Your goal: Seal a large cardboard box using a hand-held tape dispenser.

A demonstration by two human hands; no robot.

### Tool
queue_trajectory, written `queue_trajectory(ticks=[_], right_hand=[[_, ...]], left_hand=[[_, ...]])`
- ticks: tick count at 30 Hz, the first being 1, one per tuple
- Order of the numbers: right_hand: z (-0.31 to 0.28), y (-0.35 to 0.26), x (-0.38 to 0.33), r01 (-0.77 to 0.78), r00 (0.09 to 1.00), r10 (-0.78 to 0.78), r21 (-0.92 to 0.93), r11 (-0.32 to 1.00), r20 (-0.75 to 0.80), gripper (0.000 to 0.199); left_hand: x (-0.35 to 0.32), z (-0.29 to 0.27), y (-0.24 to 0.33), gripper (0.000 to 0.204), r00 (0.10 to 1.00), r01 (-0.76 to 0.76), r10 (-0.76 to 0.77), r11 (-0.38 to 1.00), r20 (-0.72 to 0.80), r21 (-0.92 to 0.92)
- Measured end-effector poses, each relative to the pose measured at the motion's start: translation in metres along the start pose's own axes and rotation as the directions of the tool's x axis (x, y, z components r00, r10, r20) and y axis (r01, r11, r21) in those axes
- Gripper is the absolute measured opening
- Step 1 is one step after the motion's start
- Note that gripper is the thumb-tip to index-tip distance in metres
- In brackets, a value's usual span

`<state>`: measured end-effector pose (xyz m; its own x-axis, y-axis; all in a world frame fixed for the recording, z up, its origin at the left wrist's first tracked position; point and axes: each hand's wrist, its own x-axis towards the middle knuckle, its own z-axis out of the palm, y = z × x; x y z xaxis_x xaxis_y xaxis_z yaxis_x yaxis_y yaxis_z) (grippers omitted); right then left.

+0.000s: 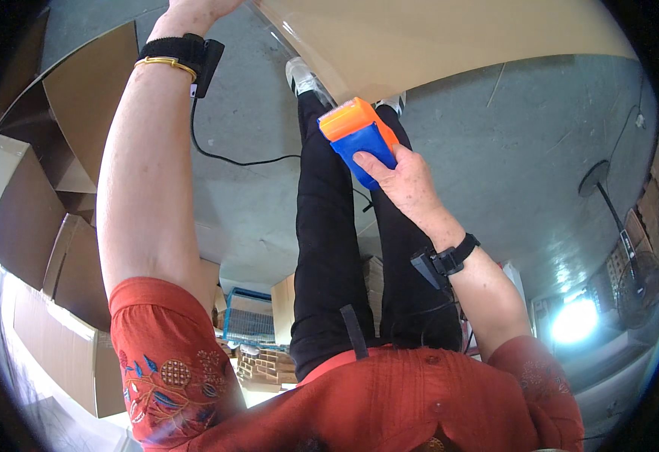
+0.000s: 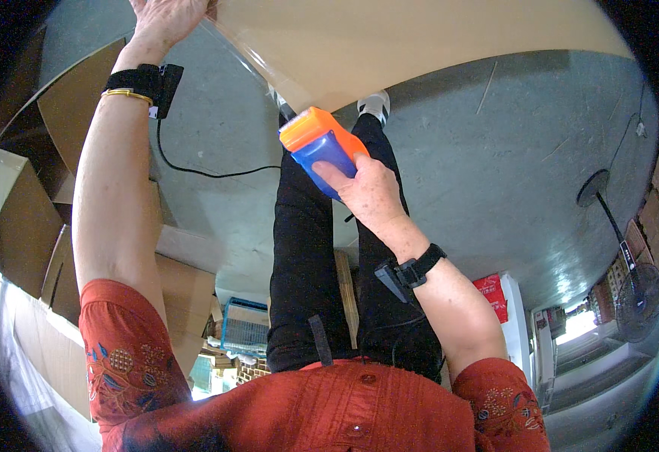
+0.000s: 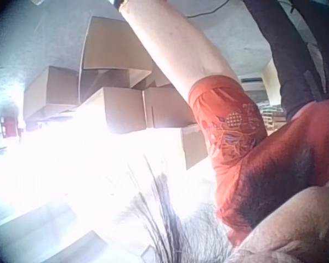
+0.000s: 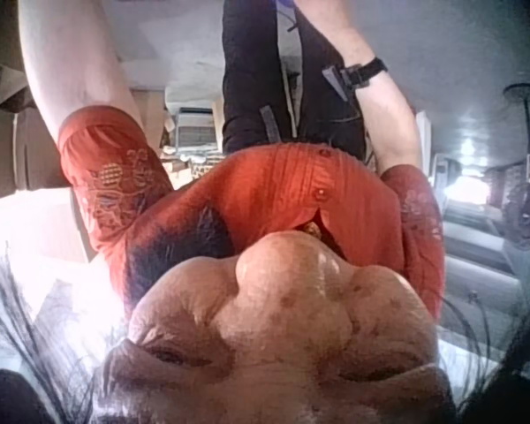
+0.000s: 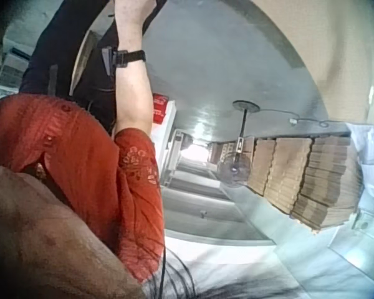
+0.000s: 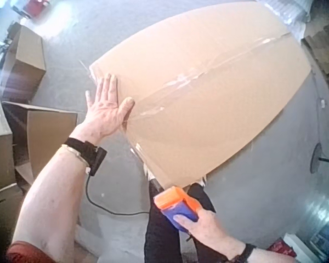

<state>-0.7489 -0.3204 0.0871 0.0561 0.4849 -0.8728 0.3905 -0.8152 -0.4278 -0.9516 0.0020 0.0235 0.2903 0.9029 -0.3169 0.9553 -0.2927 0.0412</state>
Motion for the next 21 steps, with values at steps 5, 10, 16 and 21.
queue_trajectory(ticks=[5,10,16,21], right_hand=[[0.0,-0.004,-0.004,0.001,1.0,-0.001,0.006,1.0,0.005,0.068],[0.003,0.007,0.002,0.036,0.999,-0.036,-0.02,0.999,-0.016,0.068],[0.004,0.009,0.006,0.068,0.997,-0.069,-0.068,0.995,-0.016,0.068],[-0.003,0.003,0.004,0.043,0.999,-0.043,-0.094,0.995,0.003,0.066]], left_hand=[[0.001,0.0,0.002,0.097,1.0,0.002,-0.002,1.0,-0.006,0.003],[0.001,0.0,0.006,0.096,1.0,0.003,-0.003,1.0,0.01,0.006],[0.0,-0.005,0.005,0.092,1.0,-0.004,0.004,1.0,-0.02,0.01],[-0.025,0.001,0.018,0.084,0.941,-0.172,0.209,0.973,-0.265,0.157]])
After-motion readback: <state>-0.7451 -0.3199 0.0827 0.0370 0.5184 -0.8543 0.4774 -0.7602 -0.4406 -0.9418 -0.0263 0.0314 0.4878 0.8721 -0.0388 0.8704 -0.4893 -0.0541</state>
